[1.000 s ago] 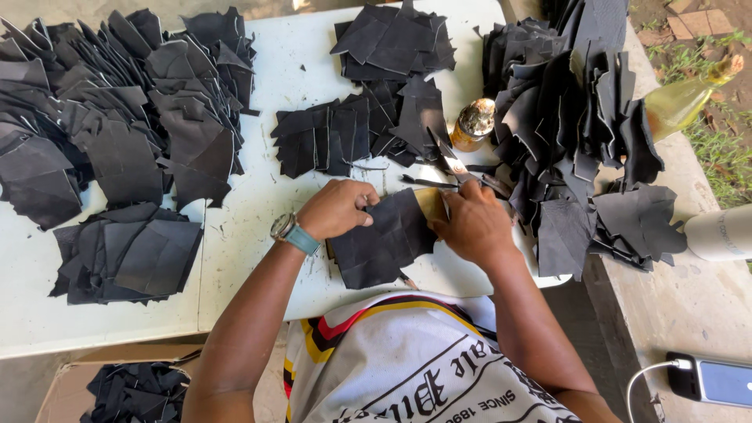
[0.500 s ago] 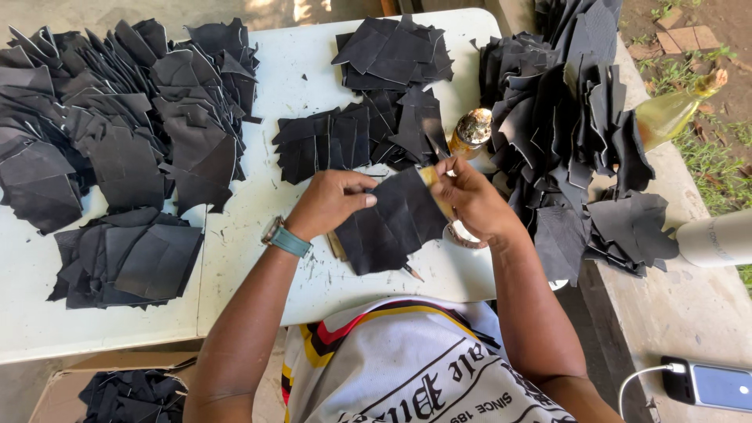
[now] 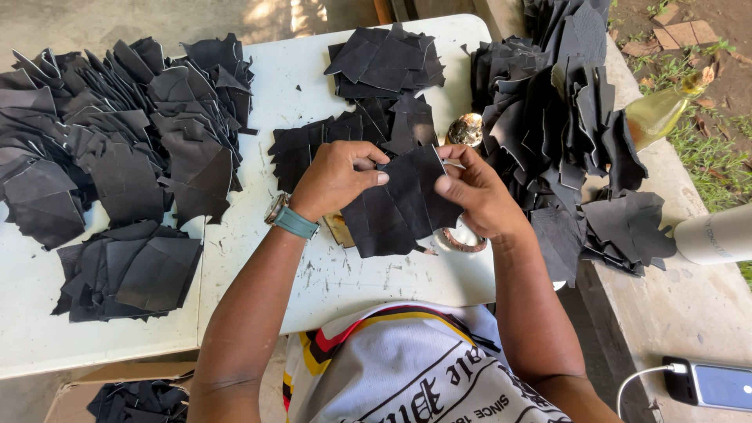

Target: The person aligns two black material pieces on a white table, marks them with a pencil, and cuts them with scissors. The person repeats this process for multiple pieces, stacking the cut pieces on the table.

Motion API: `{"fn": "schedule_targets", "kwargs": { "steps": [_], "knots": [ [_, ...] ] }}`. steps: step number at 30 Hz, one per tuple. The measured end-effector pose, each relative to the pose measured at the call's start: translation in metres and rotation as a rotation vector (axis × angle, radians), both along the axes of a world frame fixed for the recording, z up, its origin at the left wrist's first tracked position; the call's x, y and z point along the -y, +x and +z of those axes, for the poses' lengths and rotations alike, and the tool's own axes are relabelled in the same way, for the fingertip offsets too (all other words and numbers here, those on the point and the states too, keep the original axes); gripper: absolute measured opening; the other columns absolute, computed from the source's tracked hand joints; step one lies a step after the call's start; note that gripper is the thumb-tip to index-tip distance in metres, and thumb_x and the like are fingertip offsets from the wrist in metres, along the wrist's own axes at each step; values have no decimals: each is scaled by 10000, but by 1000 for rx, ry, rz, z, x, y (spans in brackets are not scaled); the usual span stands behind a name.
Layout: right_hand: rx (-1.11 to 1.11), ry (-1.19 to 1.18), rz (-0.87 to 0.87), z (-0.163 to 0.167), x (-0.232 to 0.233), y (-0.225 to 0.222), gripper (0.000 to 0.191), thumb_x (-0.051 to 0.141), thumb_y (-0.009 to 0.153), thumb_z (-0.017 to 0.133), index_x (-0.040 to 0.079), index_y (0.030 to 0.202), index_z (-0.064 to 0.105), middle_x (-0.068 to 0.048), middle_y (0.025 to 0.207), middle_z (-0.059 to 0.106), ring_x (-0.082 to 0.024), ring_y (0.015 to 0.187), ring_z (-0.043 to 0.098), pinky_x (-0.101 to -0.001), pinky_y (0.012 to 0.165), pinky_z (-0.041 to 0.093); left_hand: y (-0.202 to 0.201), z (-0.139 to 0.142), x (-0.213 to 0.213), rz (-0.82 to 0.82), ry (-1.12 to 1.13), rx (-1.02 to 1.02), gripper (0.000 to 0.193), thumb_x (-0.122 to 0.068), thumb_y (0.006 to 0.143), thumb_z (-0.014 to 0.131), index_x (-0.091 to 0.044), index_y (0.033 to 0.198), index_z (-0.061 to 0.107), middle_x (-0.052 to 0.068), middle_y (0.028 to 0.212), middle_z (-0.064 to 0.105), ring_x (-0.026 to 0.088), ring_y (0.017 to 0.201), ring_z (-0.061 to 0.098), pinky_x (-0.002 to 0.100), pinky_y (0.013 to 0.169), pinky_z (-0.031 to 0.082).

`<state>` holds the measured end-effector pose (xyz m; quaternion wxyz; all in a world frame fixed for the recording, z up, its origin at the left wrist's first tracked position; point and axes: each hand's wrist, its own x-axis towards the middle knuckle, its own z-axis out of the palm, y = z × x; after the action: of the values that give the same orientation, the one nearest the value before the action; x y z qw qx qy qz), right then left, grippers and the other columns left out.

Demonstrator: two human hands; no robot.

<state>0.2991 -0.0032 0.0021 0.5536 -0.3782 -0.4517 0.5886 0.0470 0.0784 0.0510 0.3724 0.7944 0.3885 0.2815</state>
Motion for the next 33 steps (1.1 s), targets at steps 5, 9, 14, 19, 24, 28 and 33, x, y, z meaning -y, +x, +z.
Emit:
{"fn": "schedule_targets", "kwargs": {
  "steps": [5,9,14,19,24,28,33],
  "knots": [
    [30,132,-112,-3,-3,-14,350,-99,945,663,-16,1277,588,-117,1155,737,-143,1045,686,-279,936,568,-8,-6,11,86,179,182,365,-164,839,830,-44,1167,726,133,1039,785,186,948,770,312,830,609],
    [-259,159,-151,-3,-9,-8,319,-104,965,680,-10,1252,578,-117,1160,730,-161,1064,694,-321,965,579,-33,-17,21,357,443,421,499,-157,963,832,13,1370,600,156,1291,687,225,1237,661,375,1033,544],
    [-263,104,-206,1,-14,-4,328,-74,926,672,11,1232,592,-95,1137,736,-148,1048,706,-316,955,585,-46,-44,36,55,-211,720,519,-192,917,792,-35,1344,543,22,1182,653,92,1051,647,256,876,579],
    [-251,129,-169,2,-16,-7,261,-64,979,654,0,1229,613,-96,1075,727,-150,990,695,-317,925,582,-40,-61,36,89,-308,789,295,-96,922,797,-13,1177,674,15,1018,705,64,869,638,244,767,561],
    [-227,148,-181,4,-15,-2,286,-73,979,651,17,1247,608,-83,1075,724,-140,983,691,-302,917,574,-36,-56,31,118,-330,785,234,-41,905,789,-8,1117,698,23,983,715,71,847,651,257,753,565],
    [-278,159,-148,7,-16,2,291,-68,973,652,27,1245,604,-73,1077,723,-141,990,695,-317,924,585,-35,-51,27,85,-421,810,234,-46,898,768,-22,1122,705,22,996,727,80,875,679,271,793,579],
    [-313,163,-124,11,-16,5,238,-66,994,654,32,1202,593,-79,1094,719,-148,1017,694,-334,955,588,-39,-49,16,5,-485,808,198,-28,910,774,-11,1100,720,56,1005,740,113,897,698,294,819,578]
  ]
}}
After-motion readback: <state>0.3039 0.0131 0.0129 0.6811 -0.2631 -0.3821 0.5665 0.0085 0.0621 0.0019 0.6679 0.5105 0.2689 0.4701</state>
